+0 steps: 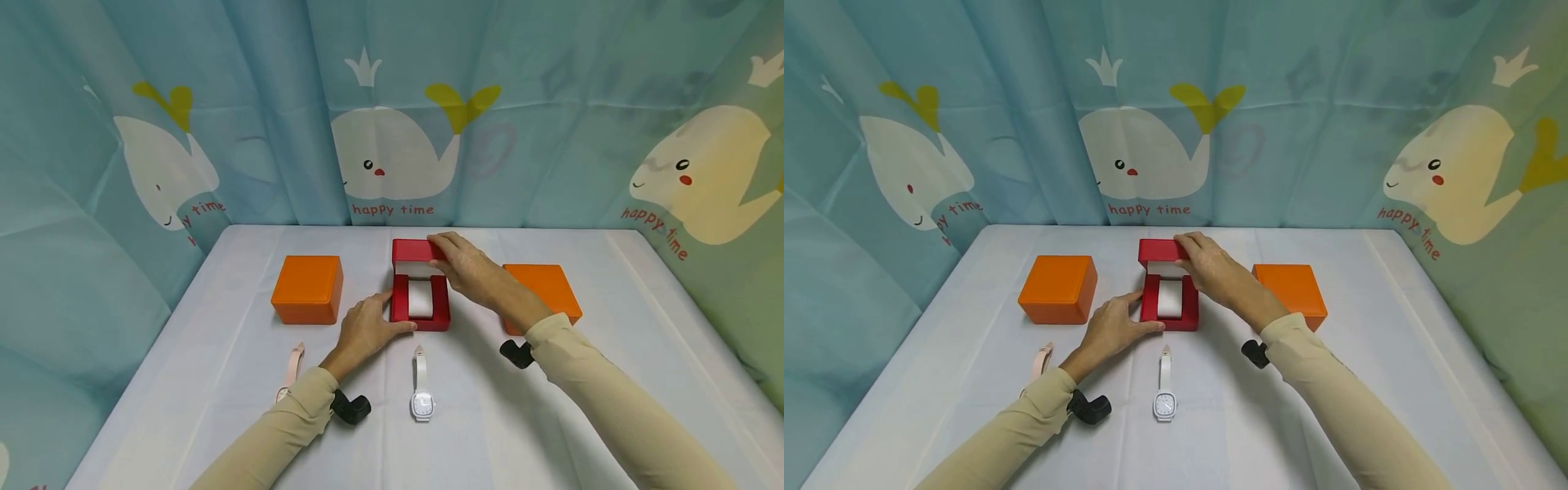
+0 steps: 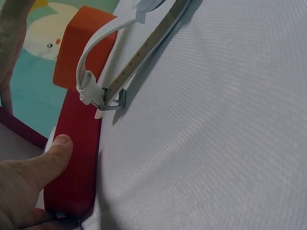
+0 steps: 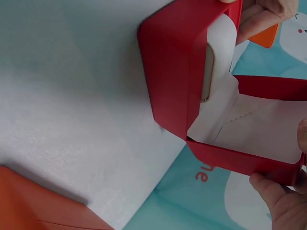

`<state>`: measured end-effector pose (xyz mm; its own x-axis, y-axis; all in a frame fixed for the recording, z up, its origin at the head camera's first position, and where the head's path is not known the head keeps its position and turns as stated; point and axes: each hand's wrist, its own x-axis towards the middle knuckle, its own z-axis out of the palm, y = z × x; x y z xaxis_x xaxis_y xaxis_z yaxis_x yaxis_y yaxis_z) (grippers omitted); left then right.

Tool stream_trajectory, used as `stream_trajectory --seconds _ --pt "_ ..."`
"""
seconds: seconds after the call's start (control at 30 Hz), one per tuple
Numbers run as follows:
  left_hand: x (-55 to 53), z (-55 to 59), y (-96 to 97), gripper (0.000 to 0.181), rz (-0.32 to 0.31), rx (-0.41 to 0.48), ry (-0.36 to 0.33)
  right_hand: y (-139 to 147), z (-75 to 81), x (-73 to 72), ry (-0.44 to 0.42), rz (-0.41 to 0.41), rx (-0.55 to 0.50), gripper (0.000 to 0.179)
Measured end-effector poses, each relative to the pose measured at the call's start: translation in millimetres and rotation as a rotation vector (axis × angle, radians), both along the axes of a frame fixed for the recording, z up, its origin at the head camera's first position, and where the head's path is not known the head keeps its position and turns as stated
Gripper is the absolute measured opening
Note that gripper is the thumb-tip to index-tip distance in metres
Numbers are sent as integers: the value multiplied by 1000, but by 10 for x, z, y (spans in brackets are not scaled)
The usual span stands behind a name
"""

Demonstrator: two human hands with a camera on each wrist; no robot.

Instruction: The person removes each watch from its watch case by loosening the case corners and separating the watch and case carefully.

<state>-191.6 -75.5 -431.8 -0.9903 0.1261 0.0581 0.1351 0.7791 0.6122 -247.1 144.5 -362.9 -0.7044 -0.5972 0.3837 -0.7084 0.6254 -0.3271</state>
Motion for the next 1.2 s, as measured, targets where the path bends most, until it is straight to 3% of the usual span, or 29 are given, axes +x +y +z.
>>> stream_trajectory --seconds 0.37,0.93,1.2 --pt "-5 1 7 81 -16 6 -23 54 -78 91 48 35 -40 56" --pt "-2 -18 -1 81 -43 16 5 64 -153 172 48 23 -99 57" --pt "1 -26 -6 81 -48 19 12 70 -191 171 89 35 -109 58"
